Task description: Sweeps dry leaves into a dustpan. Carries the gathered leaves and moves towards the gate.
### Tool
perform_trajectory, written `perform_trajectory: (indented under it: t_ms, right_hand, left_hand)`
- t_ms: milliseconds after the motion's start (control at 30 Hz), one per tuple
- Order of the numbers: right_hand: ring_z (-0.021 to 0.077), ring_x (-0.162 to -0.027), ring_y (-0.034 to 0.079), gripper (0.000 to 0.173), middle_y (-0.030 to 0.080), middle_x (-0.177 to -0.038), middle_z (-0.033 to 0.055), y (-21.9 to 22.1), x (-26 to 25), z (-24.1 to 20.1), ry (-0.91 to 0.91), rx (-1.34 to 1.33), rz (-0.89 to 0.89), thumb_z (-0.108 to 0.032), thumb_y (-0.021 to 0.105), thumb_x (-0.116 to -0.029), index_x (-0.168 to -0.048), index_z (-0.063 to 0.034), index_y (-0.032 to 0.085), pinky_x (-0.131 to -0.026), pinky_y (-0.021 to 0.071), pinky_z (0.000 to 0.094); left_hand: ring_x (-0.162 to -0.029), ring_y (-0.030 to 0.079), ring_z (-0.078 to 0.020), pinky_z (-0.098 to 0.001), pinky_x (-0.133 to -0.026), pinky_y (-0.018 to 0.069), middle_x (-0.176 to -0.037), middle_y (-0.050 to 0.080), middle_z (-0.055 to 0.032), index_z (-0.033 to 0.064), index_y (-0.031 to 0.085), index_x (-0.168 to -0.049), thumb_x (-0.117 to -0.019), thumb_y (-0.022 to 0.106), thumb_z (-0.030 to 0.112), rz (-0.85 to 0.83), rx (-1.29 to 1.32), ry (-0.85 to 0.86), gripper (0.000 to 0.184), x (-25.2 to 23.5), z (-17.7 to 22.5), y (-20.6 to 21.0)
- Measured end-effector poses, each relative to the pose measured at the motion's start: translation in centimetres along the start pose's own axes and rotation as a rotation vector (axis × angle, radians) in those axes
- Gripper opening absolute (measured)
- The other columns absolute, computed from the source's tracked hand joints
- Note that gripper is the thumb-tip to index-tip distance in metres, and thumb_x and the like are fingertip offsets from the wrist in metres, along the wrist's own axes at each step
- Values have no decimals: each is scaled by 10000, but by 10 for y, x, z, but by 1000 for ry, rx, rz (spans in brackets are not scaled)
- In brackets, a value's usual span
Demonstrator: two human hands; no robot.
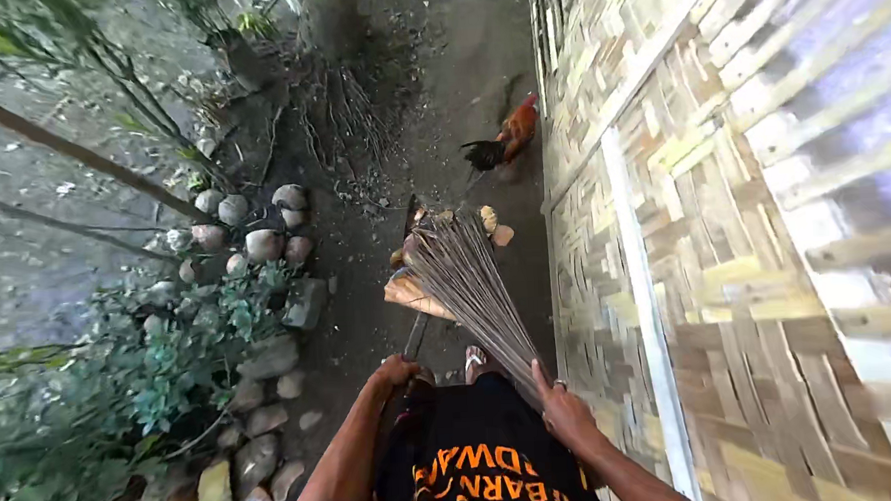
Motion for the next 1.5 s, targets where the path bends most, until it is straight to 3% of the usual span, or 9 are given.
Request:
perform_trajectory:
  t_ms: [233, 567, 800, 1000, 1100, 1367, 1500]
  right_hand:
    - [477, -982, 698, 919, 618, -1266, 309, -143, -107, -46, -65, 26, -13, -135, 574, -995, -1676, -302, -19, -835, 572, 621]
    - [497, -993, 688, 850, 598, -1301, 323, -342, -259, -175, -61, -3, -35, -113, 513, -1023, -1678, -306, 6, -852, 558, 639]
    - [487, -989, 691, 854, 611, -1272, 319, -458, -337, -220, -60, -54, -1, -96, 510, -1018, -1679, -310, 13, -853, 559, 628]
    - [481, -1022, 686, 887, 599, -1299, 316, -545, -423, -215, -47, -122, -9, -122, 546, -1013, -1678, -302, -12, -879, 555, 621]
    - [481, -1021, 686, 895, 617, -1271, 312, -593, -472, -200, -48, -159, 30, -126, 573, -999, -1681, -289, 17, -873, 556, 620]
    - [486, -1054, 679, 956, 618, -1288, 306, -735, -552, -155, 59, -176, 36, -103, 612, -971, -1680, -284, -3, -887, 554, 625]
    - [466, -1033, 691, 970, 618, -1286, 300, -794, -604, -143, 122, -147, 45, -116, 605, -971, -1676, -286, -39, -868, 566, 601]
  left_hand:
    - [-593, 574, -136, -307, -579, 529, -788, 603, -67, 3, 575, -1229, -998, 653, 198, 9, 138, -3, 312, -49, 112, -97]
    - [-619, 577, -142, -319, -606, 529, -798, 604, -72, -10, 587, -1203, -1000, 655, 199, 29, 88, -30, 299, -141, 272, -303]
    - [-635, 589, -146, -318, -613, 537, -821, 606, -73, -3, 565, -1242, -1002, 649, 196, 42, 66, -43, 322, -190, 395, -406]
    - [-617, 584, -145, -315, -600, 532, -787, 596, -68, -9, 560, -1213, -1007, 640, 164, 35, -7, -32, 281, -248, 522, -453]
    - [-667, 593, -155, -331, -655, 535, -836, 612, -79, -11, 573, -1232, -1013, 631, 198, 27, -63, -13, 308, -283, 595, -470]
    - [-676, 581, -143, -330, -659, 523, -846, 611, -70, 2, 586, -1217, -1022, 617, 239, -42, -170, 50, 308, -343, 789, -486]
    - [-773, 611, -184, -387, -751, 537, -948, 640, -111, -5, 581, -1277, -1021, 613, 271, -82, -232, 66, 378, -387, 880, -502]
Point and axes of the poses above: each hand's wrist, its own x-axis away from the middle knuckle, its own y-axis out of the palm, z = x × y, the point moved 2 cm from there along -x, towards the middle knuckle
